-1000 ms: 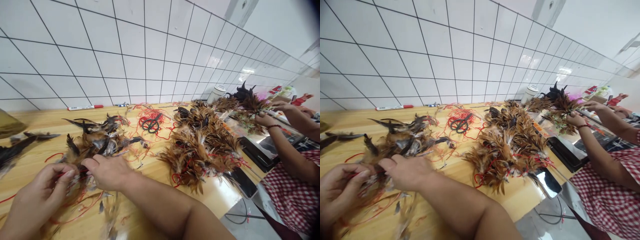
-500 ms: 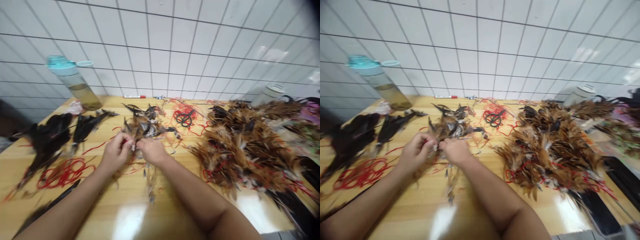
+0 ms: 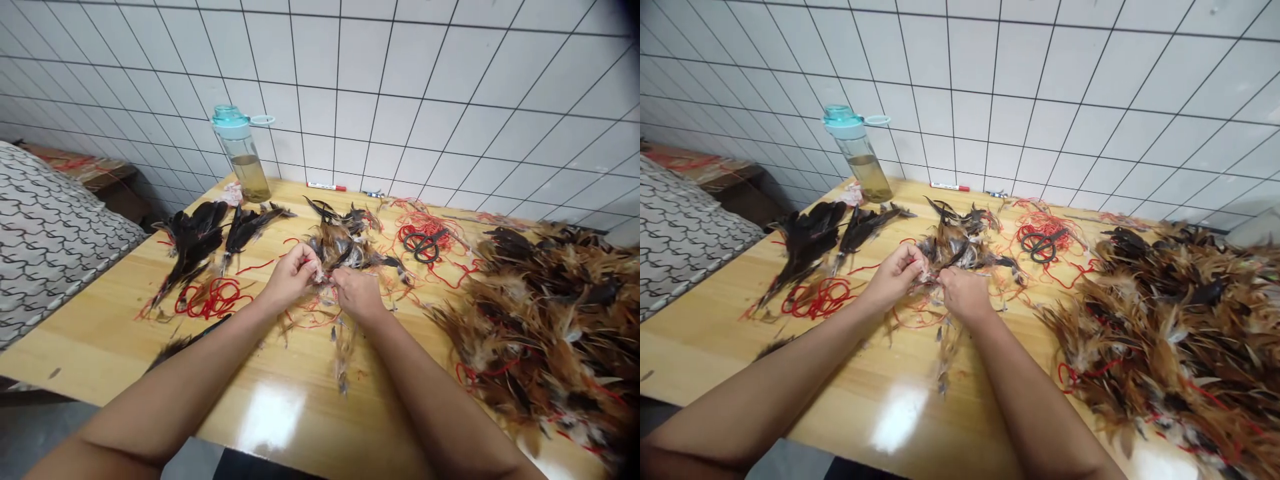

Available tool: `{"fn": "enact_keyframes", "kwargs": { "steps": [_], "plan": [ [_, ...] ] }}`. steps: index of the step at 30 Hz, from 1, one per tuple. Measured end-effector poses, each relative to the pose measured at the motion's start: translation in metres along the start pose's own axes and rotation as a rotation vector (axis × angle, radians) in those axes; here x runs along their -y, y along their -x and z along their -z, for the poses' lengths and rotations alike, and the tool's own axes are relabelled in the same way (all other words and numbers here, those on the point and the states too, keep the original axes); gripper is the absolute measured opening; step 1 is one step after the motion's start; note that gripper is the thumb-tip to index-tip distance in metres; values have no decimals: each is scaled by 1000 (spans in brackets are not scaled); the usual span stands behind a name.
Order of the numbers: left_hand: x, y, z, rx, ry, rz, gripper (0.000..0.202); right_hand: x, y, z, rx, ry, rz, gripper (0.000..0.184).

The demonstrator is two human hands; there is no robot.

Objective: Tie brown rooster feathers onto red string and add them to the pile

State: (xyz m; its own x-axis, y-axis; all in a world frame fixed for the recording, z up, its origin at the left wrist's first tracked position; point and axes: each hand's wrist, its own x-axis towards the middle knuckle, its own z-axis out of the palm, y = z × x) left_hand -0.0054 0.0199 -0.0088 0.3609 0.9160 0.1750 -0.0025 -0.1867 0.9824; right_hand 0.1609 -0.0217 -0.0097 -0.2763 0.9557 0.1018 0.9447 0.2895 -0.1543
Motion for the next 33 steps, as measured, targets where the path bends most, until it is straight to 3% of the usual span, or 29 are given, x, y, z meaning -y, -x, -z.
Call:
{"fn": "enact_keyframes", "kwargs": {
  "steps": [10, 20, 33],
  "plan": [
    [-3, 0, 2, 130, 36, 33, 24, -12, -4, -9, -83, -247, -27, 34],
    [4, -4, 1, 118, 106, 137, 29, -17, -9, -19, -237, -753, -74, 29],
    [0, -1, 2, 189, -22, 94, 16, -12, -10, -19, -299, -848, -159, 22]
  ]
}}
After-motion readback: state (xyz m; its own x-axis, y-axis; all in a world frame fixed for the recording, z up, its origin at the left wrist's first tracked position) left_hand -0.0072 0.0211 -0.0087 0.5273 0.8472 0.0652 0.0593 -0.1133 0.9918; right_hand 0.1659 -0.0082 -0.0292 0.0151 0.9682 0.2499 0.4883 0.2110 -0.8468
